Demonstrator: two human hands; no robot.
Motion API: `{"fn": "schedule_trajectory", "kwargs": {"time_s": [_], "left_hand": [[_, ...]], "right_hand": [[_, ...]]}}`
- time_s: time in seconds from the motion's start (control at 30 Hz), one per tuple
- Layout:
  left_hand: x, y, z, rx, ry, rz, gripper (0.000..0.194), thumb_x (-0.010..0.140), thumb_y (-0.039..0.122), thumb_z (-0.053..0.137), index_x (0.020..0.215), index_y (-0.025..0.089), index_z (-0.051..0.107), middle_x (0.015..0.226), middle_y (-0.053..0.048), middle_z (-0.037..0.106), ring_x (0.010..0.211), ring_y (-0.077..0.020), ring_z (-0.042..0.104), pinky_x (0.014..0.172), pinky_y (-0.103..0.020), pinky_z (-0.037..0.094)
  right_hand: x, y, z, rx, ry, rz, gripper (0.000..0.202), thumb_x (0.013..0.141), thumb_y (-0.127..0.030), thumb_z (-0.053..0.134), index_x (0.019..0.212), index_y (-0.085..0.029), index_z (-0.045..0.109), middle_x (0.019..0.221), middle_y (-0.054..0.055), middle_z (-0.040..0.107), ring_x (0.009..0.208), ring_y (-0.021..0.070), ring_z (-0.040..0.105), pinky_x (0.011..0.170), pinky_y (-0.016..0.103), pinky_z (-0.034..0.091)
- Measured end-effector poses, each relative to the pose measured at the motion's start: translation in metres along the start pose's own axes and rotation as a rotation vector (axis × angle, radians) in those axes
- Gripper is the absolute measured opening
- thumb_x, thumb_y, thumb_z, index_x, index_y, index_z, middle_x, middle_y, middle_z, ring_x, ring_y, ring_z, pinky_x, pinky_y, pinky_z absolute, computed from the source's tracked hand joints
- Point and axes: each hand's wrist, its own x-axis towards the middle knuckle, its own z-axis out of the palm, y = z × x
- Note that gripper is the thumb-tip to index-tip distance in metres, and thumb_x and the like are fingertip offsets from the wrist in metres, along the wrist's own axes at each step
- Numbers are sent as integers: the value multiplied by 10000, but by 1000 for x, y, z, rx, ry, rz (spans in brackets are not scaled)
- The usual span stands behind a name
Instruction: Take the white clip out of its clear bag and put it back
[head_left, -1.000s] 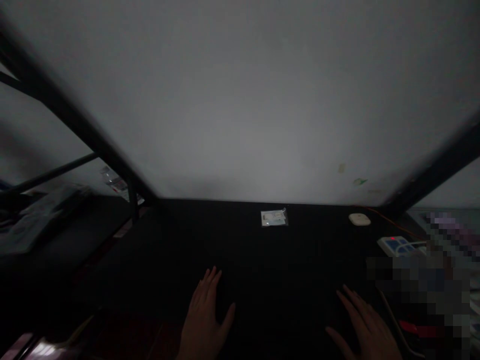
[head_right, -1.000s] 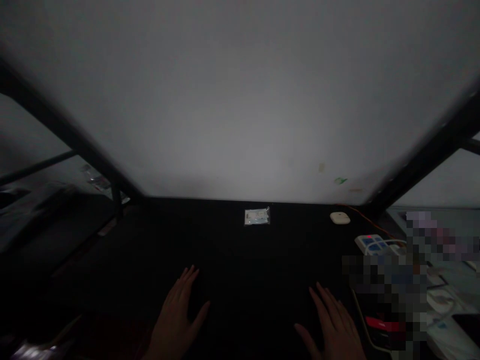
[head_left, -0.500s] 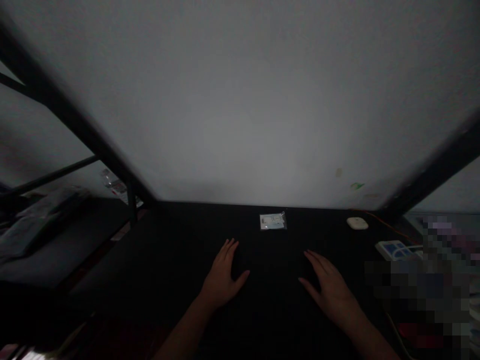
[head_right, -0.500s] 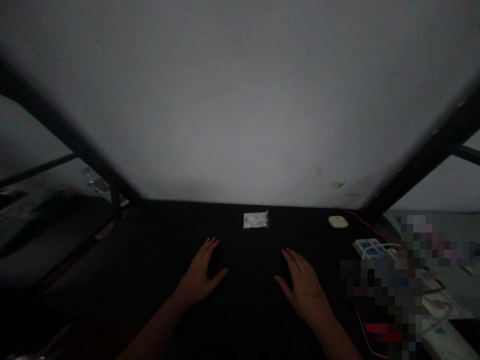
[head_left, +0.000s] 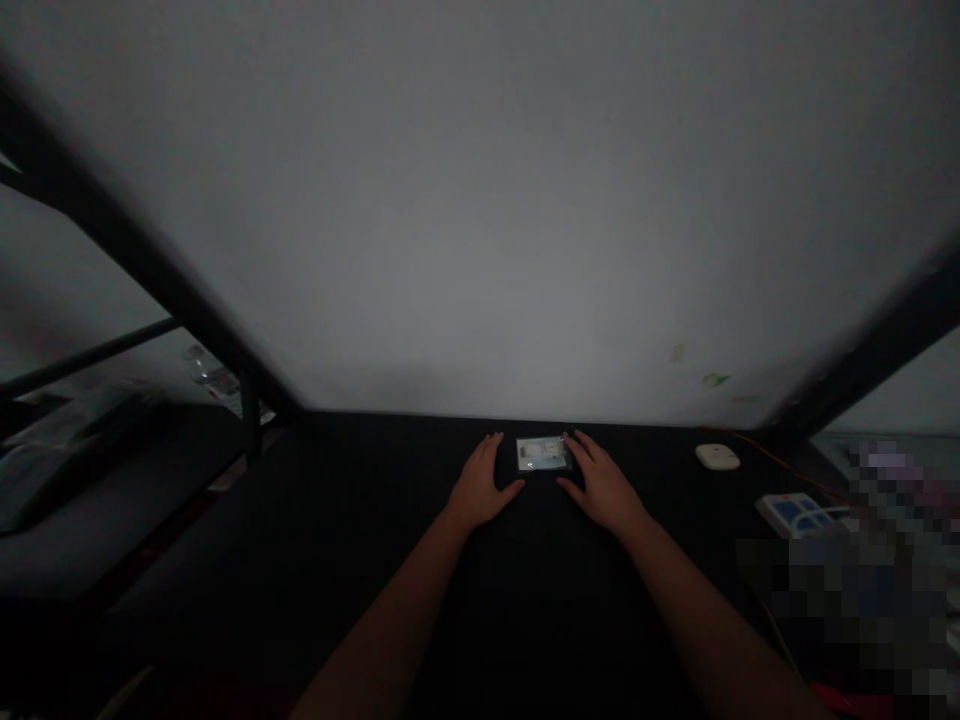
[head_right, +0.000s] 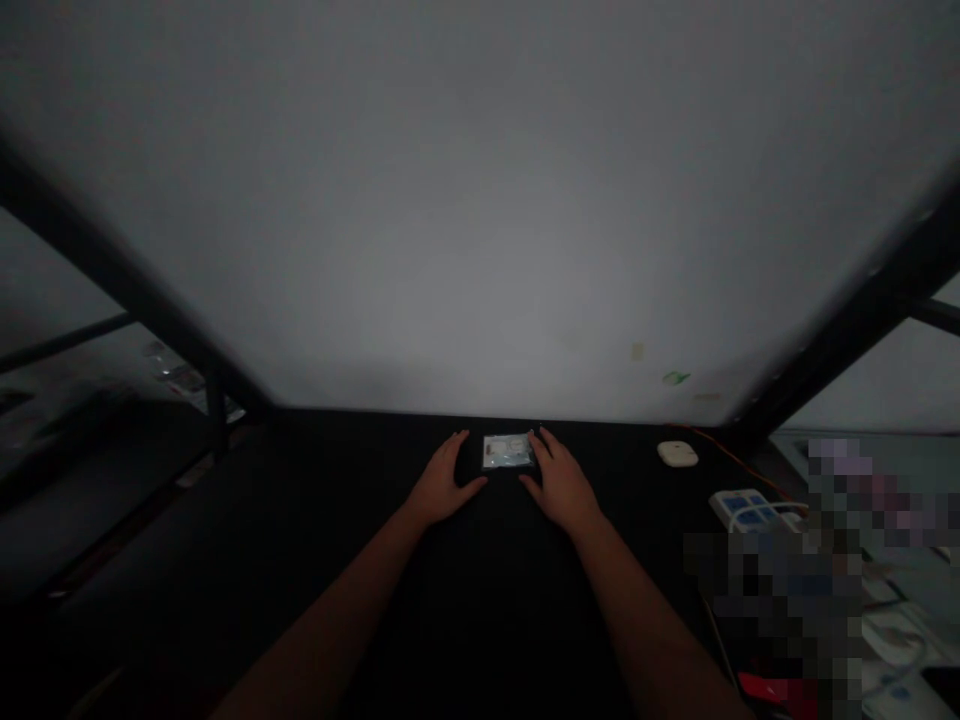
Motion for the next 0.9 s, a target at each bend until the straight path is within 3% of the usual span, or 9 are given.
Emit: {"fn": "schedule_trajectory", "kwargs": {"time_s": [0.27,0.6,0.9], "left_hand": [[32,-2,14,-2,-41,95,717,776,363,738,1403,159,459,1458,-171,517,1424,-339,391,1168,-519,326],[29,-4,17,59,12,159,511,812,286,693,1289,158,562,1336,-147,624,1331,-311,513,1138,-503,390],[33,0,16,-30,76,120,333,860,231,633,1191,194,634,1199,-109,688,1157,-268,620,1044,-455,478]], "right_hand": [[26,5,7,-18,-19,-4,552,851,-294,654,1377,-169,543,1480,176,488,1332,323,499,1107,487,412],[30,8,16,43,41,-68,434,854,-220,610,1285,-178,616,1356,152,617,1243,296,583,1047,495,480],[33,1,13,125,118,-79,348,937,-263,477,1239,-201,638,1217,120,698,1137,276,643,1012,478,507]]}}
